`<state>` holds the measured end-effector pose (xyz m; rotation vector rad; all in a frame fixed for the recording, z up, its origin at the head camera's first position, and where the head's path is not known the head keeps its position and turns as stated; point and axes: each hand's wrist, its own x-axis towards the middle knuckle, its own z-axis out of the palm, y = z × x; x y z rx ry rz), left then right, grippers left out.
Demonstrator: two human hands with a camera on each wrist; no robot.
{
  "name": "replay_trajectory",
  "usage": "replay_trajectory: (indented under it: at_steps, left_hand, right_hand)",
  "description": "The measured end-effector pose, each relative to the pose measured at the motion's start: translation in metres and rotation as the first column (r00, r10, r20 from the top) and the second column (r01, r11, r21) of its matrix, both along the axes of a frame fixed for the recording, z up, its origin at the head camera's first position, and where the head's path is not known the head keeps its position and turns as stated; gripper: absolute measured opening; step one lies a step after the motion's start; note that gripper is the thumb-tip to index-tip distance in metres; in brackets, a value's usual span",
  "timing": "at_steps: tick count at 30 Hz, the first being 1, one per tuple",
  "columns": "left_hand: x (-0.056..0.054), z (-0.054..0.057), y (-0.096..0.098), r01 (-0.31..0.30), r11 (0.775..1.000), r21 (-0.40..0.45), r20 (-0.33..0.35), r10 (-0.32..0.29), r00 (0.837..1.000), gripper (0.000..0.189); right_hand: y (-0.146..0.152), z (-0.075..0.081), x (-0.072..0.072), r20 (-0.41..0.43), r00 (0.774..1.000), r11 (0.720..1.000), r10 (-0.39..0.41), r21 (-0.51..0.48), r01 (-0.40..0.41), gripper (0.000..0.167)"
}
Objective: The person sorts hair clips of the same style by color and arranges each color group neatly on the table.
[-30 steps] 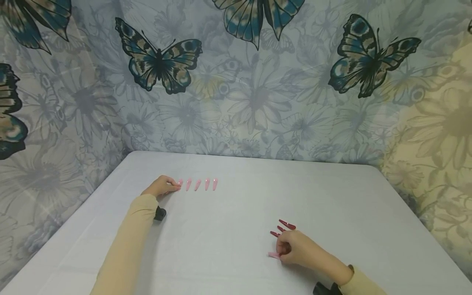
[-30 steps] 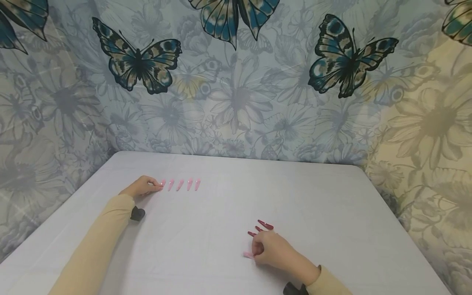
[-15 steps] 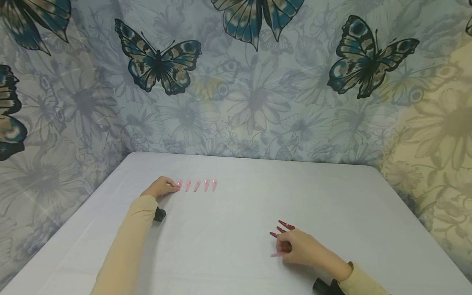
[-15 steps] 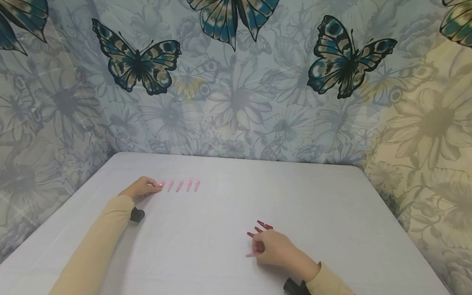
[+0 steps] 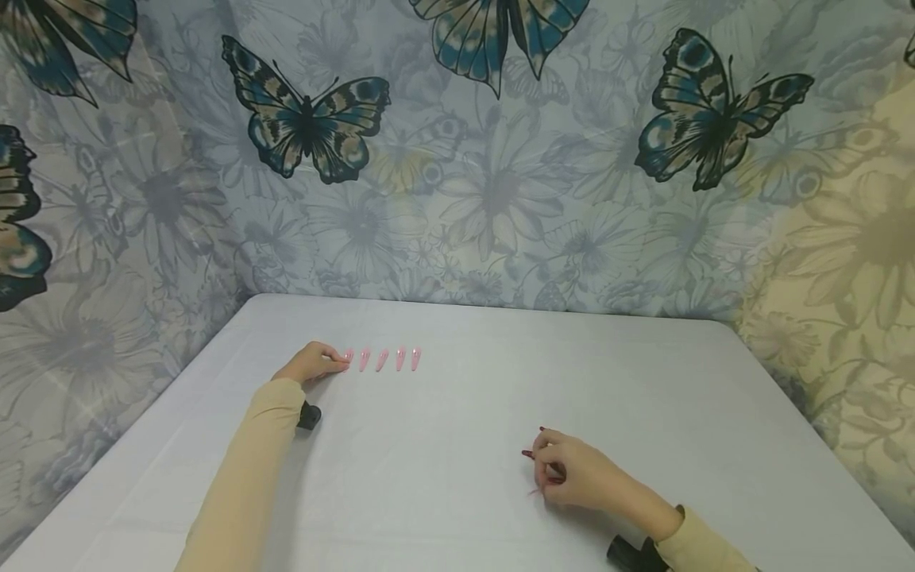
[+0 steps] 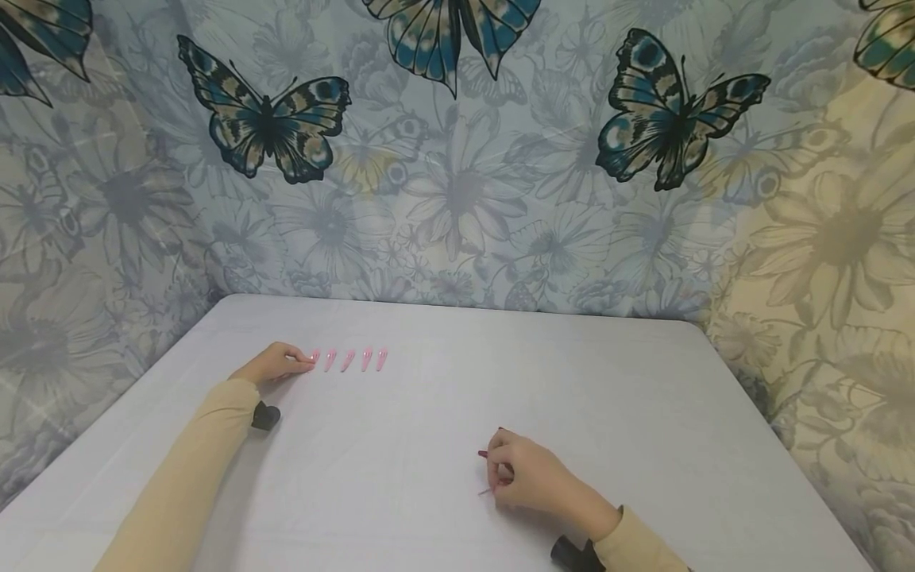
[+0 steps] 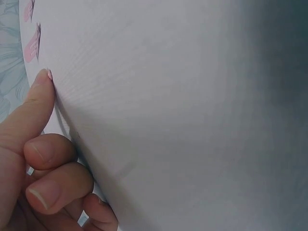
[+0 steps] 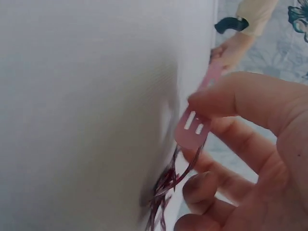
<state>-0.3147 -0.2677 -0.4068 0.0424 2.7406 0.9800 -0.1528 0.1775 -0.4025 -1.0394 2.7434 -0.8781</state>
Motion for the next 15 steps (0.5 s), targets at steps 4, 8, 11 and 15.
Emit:
replay_trajectory:
  at_steps: [4,8,11,15]
  left_hand:
    - [-0.0015,-0.0013,-0.0007,-0.005,1.000,0.002,0.005,0.005,1.000,0.026]
    - [-0.0019,-0.0015,-0.0009,-0.011,1.000,0.002,0.015,0.011,1.000,0.026]
    - [-0.0018,-0.0002,-0.0002,-0.015,1.000,-0.005,0.017,0.015,1.000,0.026]
    - [-0.0013,0.0012,0.0004,-0.013,1.000,-0.001,0.012,0.013,1.000,0.025]
  right_hand:
    - [0.0002,-0.0006,-0.0015,0.007,1.000,0.998,0.030,-0.056,-0.030,0.024]
    - [0.0012,0.0020,-0.0029,0.081,0.996,0.996,0.043,-0.081,-0.036,0.021]
    - [0.0020,0.0045,-0.0045,0.106,0.993,0.995,0.053,-0.086,-0.044,0.016]
    - [0.0040,0.0048,-0.0069,0.097,0.992,0.992,0.080,-0.100,-0.071,0.012]
